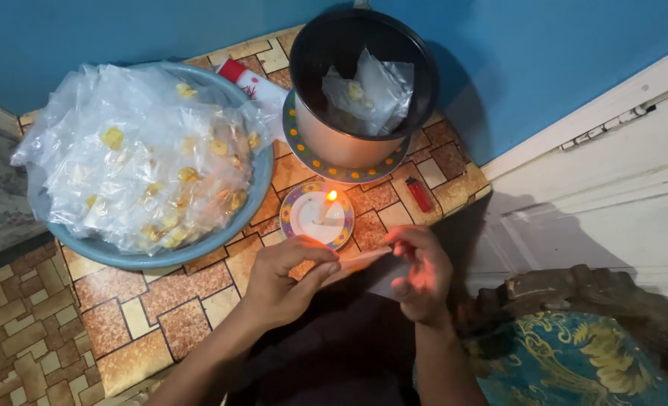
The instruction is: Manually filling small plastic bags with beads and sealing them using heat from a candle flame.
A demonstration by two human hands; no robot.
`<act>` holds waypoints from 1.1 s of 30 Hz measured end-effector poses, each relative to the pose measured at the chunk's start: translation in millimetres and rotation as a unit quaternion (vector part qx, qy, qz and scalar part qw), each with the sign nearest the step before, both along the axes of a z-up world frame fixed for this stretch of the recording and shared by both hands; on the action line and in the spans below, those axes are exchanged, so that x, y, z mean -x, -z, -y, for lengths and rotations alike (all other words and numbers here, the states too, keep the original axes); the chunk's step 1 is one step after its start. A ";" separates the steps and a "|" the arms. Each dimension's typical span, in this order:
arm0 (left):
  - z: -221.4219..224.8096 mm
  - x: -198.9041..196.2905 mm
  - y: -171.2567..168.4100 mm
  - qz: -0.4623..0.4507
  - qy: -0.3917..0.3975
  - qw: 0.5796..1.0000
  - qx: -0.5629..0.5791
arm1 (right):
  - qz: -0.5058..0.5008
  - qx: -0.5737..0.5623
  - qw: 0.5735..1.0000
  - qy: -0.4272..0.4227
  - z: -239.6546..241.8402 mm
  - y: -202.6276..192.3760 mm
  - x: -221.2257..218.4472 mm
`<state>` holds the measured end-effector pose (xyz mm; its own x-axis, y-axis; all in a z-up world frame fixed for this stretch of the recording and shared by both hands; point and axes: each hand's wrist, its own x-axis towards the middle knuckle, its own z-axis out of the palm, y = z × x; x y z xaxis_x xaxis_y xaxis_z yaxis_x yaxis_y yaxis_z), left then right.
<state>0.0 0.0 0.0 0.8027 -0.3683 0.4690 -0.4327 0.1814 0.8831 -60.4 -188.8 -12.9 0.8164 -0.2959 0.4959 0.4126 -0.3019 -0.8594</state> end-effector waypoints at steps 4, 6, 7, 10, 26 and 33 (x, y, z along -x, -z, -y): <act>-3.8 10.1 -12.3 0.040 0.000 0.999 -0.036 | 0.130 0.179 0.975 0.035 -13.2 -31.7 -1.1; -8.7 13.0 -13.7 0.142 0.025 0.980 -0.136 | 0.101 0.318 0.941 -0.052 -22.3 -50.3 -0.3; -10.5 12.6 -15.4 0.143 0.023 0.980 -0.137 | 0.103 0.318 0.941 -0.053 -23.7 -53.4 -0.9; -18.4 13.8 -16.6 0.155 0.017 0.981 -0.116 | 0.089 0.302 0.942 -0.114 -27.8 -57.4 -2.4; -50.5 9.9 -22.3 0.104 -0.044 0.987 -0.118 | -0.017 0.328 0.937 -0.119 -20.2 -27.2 0.7; -44.9 16.3 -27.2 0.076 -0.021 0.987 -0.138 | 0.104 0.325 0.934 -0.102 -41.0 -28.1 -8.2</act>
<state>-16.3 44.9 27.2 0.7475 -0.4675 0.4718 -0.5665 -0.0779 0.8204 -52.2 -147.8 15.3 0.6890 0.2741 0.6709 0.6562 -0.6290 -0.4169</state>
